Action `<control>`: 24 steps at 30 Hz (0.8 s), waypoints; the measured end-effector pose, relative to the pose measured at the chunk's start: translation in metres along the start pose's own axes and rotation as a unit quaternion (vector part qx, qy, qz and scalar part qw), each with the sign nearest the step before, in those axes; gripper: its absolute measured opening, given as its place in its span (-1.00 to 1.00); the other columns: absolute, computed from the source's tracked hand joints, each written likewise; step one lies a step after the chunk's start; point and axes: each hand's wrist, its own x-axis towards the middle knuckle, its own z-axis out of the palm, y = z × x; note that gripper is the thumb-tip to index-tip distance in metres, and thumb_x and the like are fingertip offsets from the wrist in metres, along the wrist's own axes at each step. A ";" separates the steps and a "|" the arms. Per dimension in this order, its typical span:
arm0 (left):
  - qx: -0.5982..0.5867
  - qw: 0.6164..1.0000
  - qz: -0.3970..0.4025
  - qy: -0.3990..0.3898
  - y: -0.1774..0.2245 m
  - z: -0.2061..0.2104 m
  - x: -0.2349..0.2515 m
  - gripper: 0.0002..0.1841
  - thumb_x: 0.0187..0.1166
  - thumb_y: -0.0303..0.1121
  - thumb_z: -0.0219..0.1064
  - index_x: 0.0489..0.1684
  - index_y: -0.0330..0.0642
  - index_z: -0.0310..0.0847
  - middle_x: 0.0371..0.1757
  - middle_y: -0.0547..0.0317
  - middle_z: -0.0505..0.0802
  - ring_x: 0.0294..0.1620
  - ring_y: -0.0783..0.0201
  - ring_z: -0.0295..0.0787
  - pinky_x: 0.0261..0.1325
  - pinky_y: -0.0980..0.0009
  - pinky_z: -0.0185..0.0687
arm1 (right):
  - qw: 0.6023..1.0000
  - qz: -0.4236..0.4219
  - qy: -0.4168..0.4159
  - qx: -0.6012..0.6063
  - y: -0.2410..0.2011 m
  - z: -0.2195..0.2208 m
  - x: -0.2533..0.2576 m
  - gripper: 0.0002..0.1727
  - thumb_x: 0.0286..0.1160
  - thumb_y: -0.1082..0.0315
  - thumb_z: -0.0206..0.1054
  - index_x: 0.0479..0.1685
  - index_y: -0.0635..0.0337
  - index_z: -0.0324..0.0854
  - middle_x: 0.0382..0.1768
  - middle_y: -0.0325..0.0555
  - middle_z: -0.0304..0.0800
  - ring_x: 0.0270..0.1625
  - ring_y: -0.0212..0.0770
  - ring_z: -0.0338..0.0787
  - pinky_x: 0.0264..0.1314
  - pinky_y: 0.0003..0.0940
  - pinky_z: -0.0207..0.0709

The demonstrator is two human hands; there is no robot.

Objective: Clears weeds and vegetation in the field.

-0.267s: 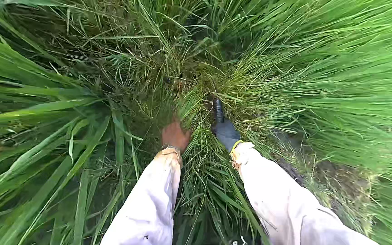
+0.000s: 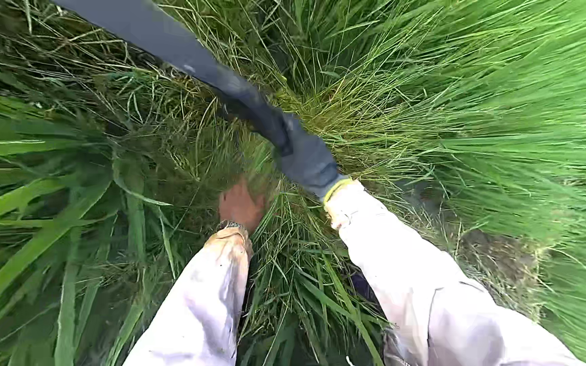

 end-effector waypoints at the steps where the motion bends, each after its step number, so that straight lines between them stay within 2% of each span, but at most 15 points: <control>1: 0.003 1.000 0.000 0.000 -0.003 0.000 -0.001 -0.13 0.64 0.17 0.23 0.81 -0.27 0.14 0.63 -0.32 0.55 0.65 -0.30 0.45 0.69 -0.34 0.18 | 0.998 0.038 0.030 0.026 0.082 0.049 -0.023 -0.37 0.60 0.03 0.25 0.70 -0.23 0.32 -0.04 0.00 0.90 -0.09 0.06 0.90 -0.09 0.27 0.76; 2: 0.006 1.000 0.000 -0.008 -0.003 0.000 -0.005 -0.13 0.64 0.18 0.22 0.82 -0.25 0.12 0.64 -0.30 0.54 0.65 -0.28 0.45 0.70 -0.33 0.18 | 0.994 0.082 0.049 0.053 0.154 0.089 -0.054 -0.42 0.61 -0.01 0.25 0.58 -0.04 0.46 -0.01 0.16 0.86 -0.04 0.16 0.87 -0.03 0.31 0.72; 3: 0.011 1.000 0.000 -0.017 -0.003 -0.003 -0.002 -0.12 0.64 0.18 0.22 0.83 -0.25 0.11 0.65 -0.30 0.53 0.66 -0.28 0.44 0.71 -0.32 0.17 | 0.987 0.140 0.036 0.067 0.195 0.106 -0.077 -0.40 0.66 -0.05 0.24 0.57 0.09 0.49 0.13 0.26 0.81 0.13 0.21 0.83 0.16 0.32 0.68; 5: 0.004 0.999 -0.014 -0.035 -0.005 -0.010 0.009 -0.10 0.64 0.17 0.25 0.84 -0.26 0.08 0.66 -0.35 0.51 0.68 -0.32 0.40 0.72 -0.33 0.13 | 0.966 0.245 -0.054 0.062 0.194 0.092 -0.091 -0.32 0.68 -0.02 0.20 0.71 0.13 0.34 0.41 0.24 0.67 0.42 0.19 0.71 0.45 0.27 0.55; 6: 0.001 0.999 -0.017 -0.040 -0.007 -0.002 0.002 -0.10 0.63 0.17 0.26 0.84 -0.27 0.08 0.65 -0.38 0.50 0.67 -0.35 0.39 0.70 -0.35 0.15 | 0.960 0.261 -0.085 0.046 0.176 0.082 -0.102 -0.34 0.70 -0.01 0.18 0.70 0.14 0.33 0.39 0.22 0.68 0.40 0.18 0.72 0.42 0.26 0.57; 7: -0.001 0.999 -0.018 -0.038 -0.005 0.002 -0.001 -0.09 0.63 0.17 0.27 0.84 -0.28 0.07 0.65 -0.40 0.49 0.67 -0.38 0.38 0.68 -0.38 0.15 | 0.961 0.259 -0.070 0.063 0.150 0.071 -0.105 -0.42 0.68 -0.03 0.21 0.54 0.13 0.48 0.20 0.17 0.78 0.23 0.14 0.80 0.27 0.24 0.64; 9: -0.002 0.999 -0.027 -0.017 -0.003 0.002 0.008 -0.08 0.61 0.15 0.30 0.84 -0.29 0.08 0.65 -0.43 0.49 0.67 -0.41 0.37 0.68 -0.40 0.13 | 0.977 0.177 -0.040 0.114 0.086 0.041 -0.085 -0.43 0.49 -0.01 0.41 0.41 0.09 0.53 -0.05 0.15 0.83 -0.01 0.15 0.84 0.02 0.31 0.67; 11: 0.006 1.000 -0.024 -0.007 -0.005 0.005 0.004 -0.12 0.61 0.13 0.31 0.81 -0.28 0.13 0.61 -0.45 0.52 0.63 -0.44 0.40 0.64 -0.43 0.18 | 0.991 0.073 0.001 0.108 0.031 0.030 -0.059 -0.29 0.26 -0.07 0.49 0.50 -0.13 0.48 -0.21 -0.04 0.88 -0.24 0.02 0.87 -0.27 0.26 0.72; 13: 0.014 1.000 -0.019 -0.012 -0.003 0.004 0.005 -0.17 0.65 0.07 0.29 0.79 -0.31 0.16 0.58 -0.51 0.53 0.62 -0.49 0.40 0.62 -0.48 0.16 | 0.995 0.027 0.047 0.078 0.011 0.029 -0.034 -0.18 0.25 -0.10 0.49 0.67 -0.36 0.40 -0.24 -0.25 0.91 -0.36 -0.17 0.86 -0.42 0.09 0.74; 15: 0.023 1.000 -0.013 -0.016 -0.003 0.007 0.004 -0.16 0.66 0.04 0.31 0.80 -0.33 0.12 0.57 -0.54 0.52 0.60 -0.52 0.41 0.61 -0.49 0.16 | 0.996 0.064 0.015 0.066 0.066 0.040 -0.040 -0.19 0.38 -0.05 0.47 0.73 -0.49 0.30 -0.11 -0.27 0.90 -0.27 -0.17 0.88 -0.31 0.09 0.79; 17: 0.033 0.999 -0.019 -0.015 -0.007 0.006 0.007 -0.12 0.65 0.06 0.32 0.83 -0.32 0.06 0.61 -0.53 0.49 0.61 -0.51 0.40 0.62 -0.47 0.17 | 0.992 0.066 0.007 0.110 0.177 0.081 -0.074 -0.38 0.55 0.01 0.31 0.65 -0.26 0.36 -0.11 -0.01 0.89 -0.24 0.03 0.89 -0.31 0.23 0.74; 18: 0.038 0.999 -0.023 -0.022 -0.008 0.006 0.004 -0.11 0.65 0.08 0.30 0.84 -0.31 0.04 0.62 -0.52 0.48 0.62 -0.49 0.40 0.62 -0.46 0.17 | 0.986 0.094 0.004 0.135 0.232 0.108 -0.103 -0.47 0.66 0.00 0.20 0.57 -0.09 0.47 -0.09 0.09 0.88 -0.18 0.08 0.88 -0.23 0.25 0.74; 20: 0.038 0.998 -0.030 -0.026 -0.003 -0.002 0.012 -0.11 0.64 0.10 0.30 0.84 -0.29 0.05 0.63 -0.49 0.48 0.64 -0.46 0.39 0.64 -0.44 0.14 | 0.951 0.247 -0.060 0.174 0.261 0.110 -0.126 -0.48 0.81 -0.06 0.03 0.48 0.07 0.54 0.11 0.13 0.83 0.12 0.07 0.85 0.19 0.21 0.69; 22: 0.035 0.998 -0.042 -0.043 -0.002 -0.002 0.008 -0.11 0.66 0.09 0.29 0.84 -0.32 0.04 0.64 -0.52 0.46 0.65 -0.49 0.36 0.65 -0.45 0.12 | 0.929 0.308 -0.083 0.188 0.231 0.096 -0.144 -0.49 0.69 0.02 0.24 0.35 0.27 0.59 0.09 0.19 0.81 0.11 0.08 0.83 0.19 0.18 0.69; 24: 0.035 0.997 -0.045 -0.048 0.010 -0.005 0.004 -0.12 0.66 0.04 0.32 0.84 -0.33 0.02 0.64 -0.55 0.45 0.66 -0.52 0.33 0.66 -0.45 0.11 | 0.941 0.271 -0.168 0.113 0.173 0.051 -0.162 -0.46 0.75 0.13 0.21 0.53 0.33 0.52 0.38 0.30 0.70 0.46 0.15 0.69 0.54 0.13 0.46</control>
